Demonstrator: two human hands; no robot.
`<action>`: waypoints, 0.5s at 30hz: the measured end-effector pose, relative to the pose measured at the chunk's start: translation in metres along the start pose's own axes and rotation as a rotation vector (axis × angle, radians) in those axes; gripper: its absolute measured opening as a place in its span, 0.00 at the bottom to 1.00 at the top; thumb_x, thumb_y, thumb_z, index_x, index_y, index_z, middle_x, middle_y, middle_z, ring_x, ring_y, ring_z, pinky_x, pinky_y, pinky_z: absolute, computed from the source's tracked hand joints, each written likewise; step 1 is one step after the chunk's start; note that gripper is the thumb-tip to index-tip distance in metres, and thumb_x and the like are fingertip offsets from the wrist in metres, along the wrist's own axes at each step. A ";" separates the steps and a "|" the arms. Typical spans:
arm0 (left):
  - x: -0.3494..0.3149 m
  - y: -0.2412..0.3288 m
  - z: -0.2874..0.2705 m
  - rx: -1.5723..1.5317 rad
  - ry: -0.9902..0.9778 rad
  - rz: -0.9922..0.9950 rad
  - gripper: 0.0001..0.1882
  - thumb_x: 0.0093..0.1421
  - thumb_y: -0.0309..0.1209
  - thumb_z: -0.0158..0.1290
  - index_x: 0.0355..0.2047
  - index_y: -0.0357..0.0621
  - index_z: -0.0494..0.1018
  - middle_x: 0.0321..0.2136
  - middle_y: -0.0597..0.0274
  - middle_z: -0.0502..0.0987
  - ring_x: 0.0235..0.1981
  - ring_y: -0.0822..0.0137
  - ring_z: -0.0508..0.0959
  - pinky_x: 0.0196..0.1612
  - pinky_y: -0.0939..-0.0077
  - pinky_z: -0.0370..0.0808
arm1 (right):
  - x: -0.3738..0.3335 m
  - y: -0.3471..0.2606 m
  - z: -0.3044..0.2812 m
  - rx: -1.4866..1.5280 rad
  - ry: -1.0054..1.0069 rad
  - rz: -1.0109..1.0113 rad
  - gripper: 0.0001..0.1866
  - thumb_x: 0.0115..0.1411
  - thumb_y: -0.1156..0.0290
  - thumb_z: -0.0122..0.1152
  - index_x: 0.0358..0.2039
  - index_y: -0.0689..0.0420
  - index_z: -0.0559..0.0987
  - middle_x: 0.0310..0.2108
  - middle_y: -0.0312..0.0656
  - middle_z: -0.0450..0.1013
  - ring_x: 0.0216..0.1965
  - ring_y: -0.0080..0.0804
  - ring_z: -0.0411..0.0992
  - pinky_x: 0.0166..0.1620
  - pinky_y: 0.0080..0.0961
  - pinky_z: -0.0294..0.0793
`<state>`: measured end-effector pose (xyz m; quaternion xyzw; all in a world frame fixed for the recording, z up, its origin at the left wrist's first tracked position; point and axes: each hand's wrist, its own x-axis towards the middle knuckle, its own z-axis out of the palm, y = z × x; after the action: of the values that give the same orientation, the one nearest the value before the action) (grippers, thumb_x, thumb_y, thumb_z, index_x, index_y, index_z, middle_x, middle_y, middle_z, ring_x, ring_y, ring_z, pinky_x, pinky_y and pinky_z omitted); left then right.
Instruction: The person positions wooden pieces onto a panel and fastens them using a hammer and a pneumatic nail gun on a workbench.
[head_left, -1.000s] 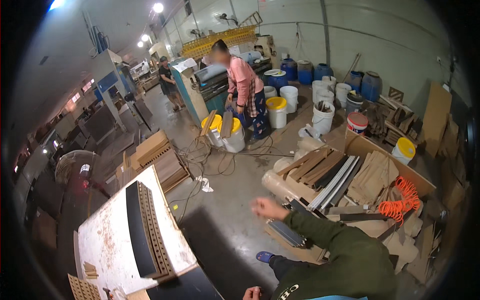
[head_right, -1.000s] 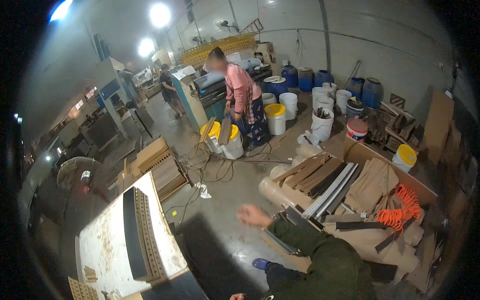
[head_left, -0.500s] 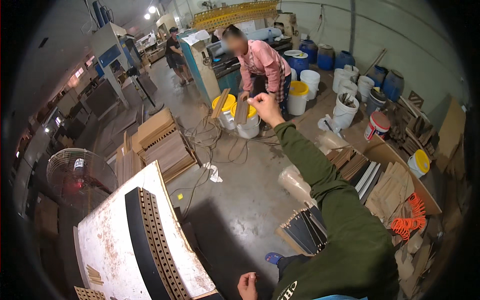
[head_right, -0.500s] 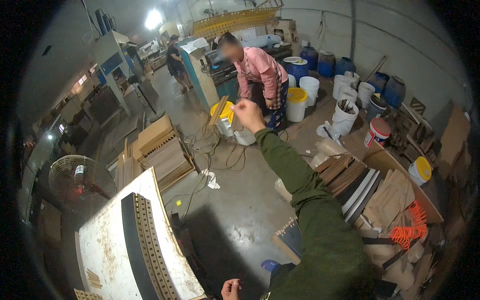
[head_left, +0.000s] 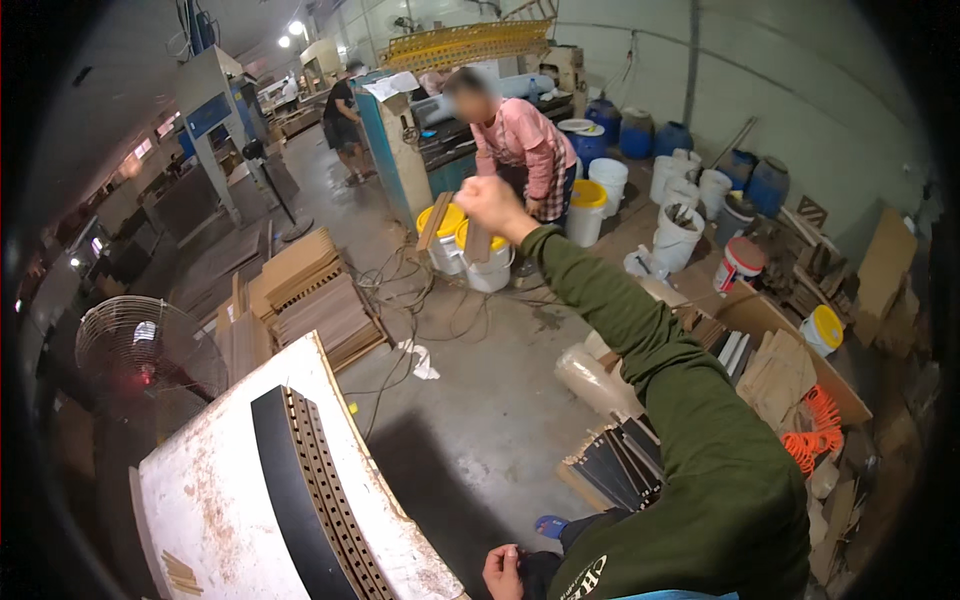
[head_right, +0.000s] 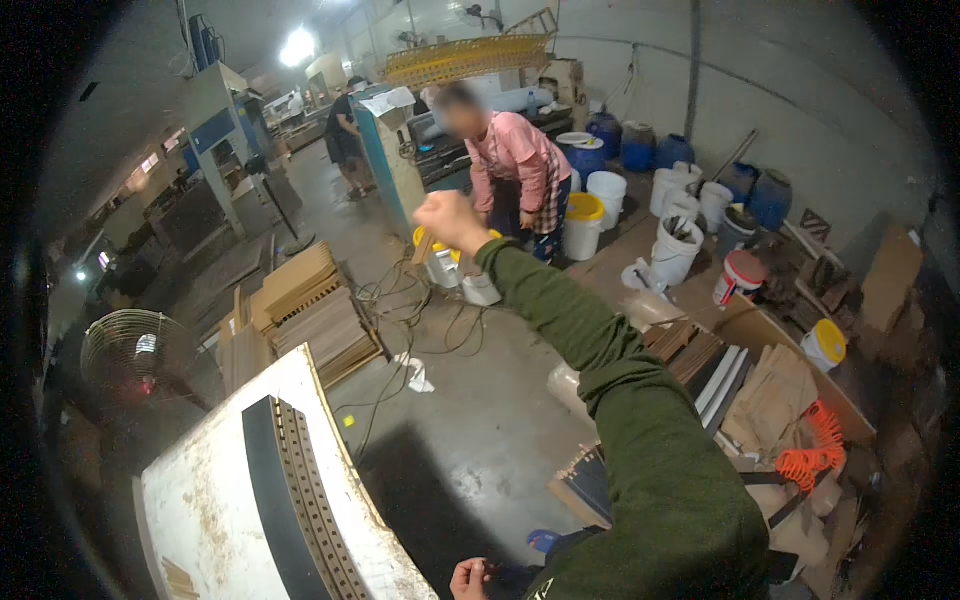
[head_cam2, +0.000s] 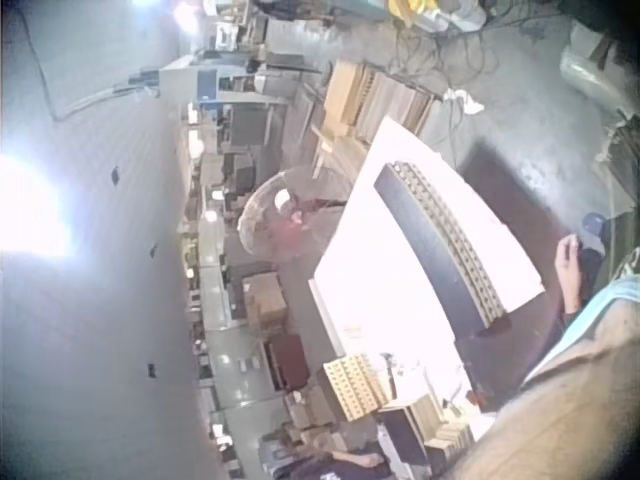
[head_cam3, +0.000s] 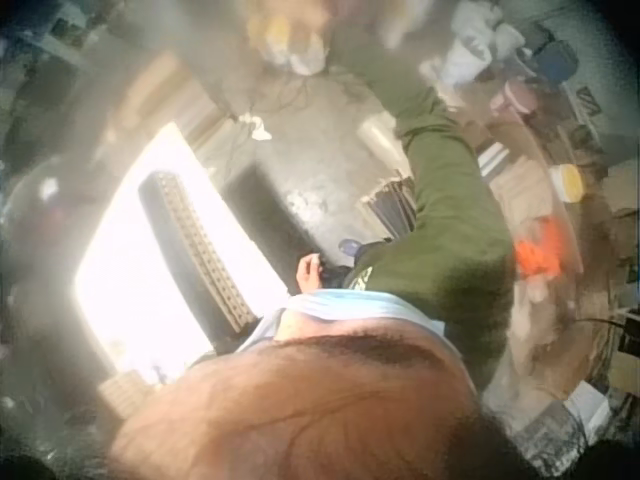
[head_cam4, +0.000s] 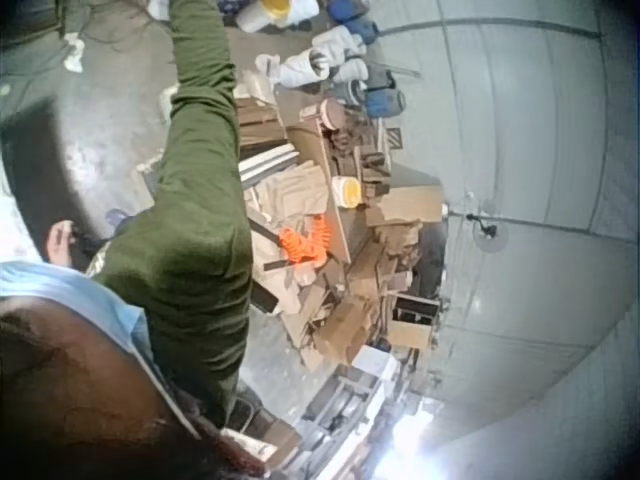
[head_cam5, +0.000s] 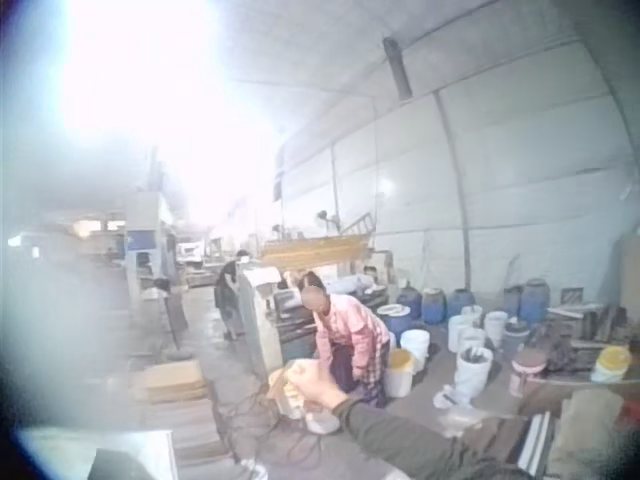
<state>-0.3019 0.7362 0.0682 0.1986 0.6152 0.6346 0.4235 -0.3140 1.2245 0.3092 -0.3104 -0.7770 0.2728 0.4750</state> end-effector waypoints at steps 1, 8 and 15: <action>0.001 -0.005 -0.006 -0.011 0.007 -0.028 0.08 0.60 0.33 0.52 0.35 0.42 0.74 0.23 0.73 0.71 0.25 0.80 0.66 0.29 0.84 0.64 | -0.004 -0.017 0.011 -0.063 -0.036 -0.161 0.14 0.46 0.62 0.57 0.18 0.61 0.74 0.18 0.48 0.71 0.22 0.38 0.72 0.28 0.35 0.70; 0.015 0.003 -0.038 -0.080 -0.041 -0.070 0.07 0.61 0.32 0.51 0.34 0.41 0.73 0.26 0.68 0.73 0.26 0.78 0.67 0.31 0.85 0.65 | -0.106 -0.182 0.083 0.263 -0.463 -0.409 0.13 0.48 0.70 0.54 0.13 0.59 0.63 0.11 0.39 0.59 0.15 0.21 0.59 0.20 0.27 0.60; 0.003 -0.019 -0.050 -0.070 -0.009 -0.151 0.07 0.62 0.30 0.49 0.36 0.40 0.73 0.27 0.68 0.73 0.28 0.77 0.68 0.33 0.83 0.67 | -0.199 -0.299 0.117 0.393 -0.803 -0.807 0.09 0.42 0.68 0.54 0.18 0.62 0.74 0.18 0.51 0.69 0.20 0.49 0.69 0.24 0.38 0.69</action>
<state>-0.3369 0.7054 0.0414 0.1393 0.6039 0.6212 0.4796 -0.4165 0.8653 0.3641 0.2298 -0.8871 0.3055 0.2587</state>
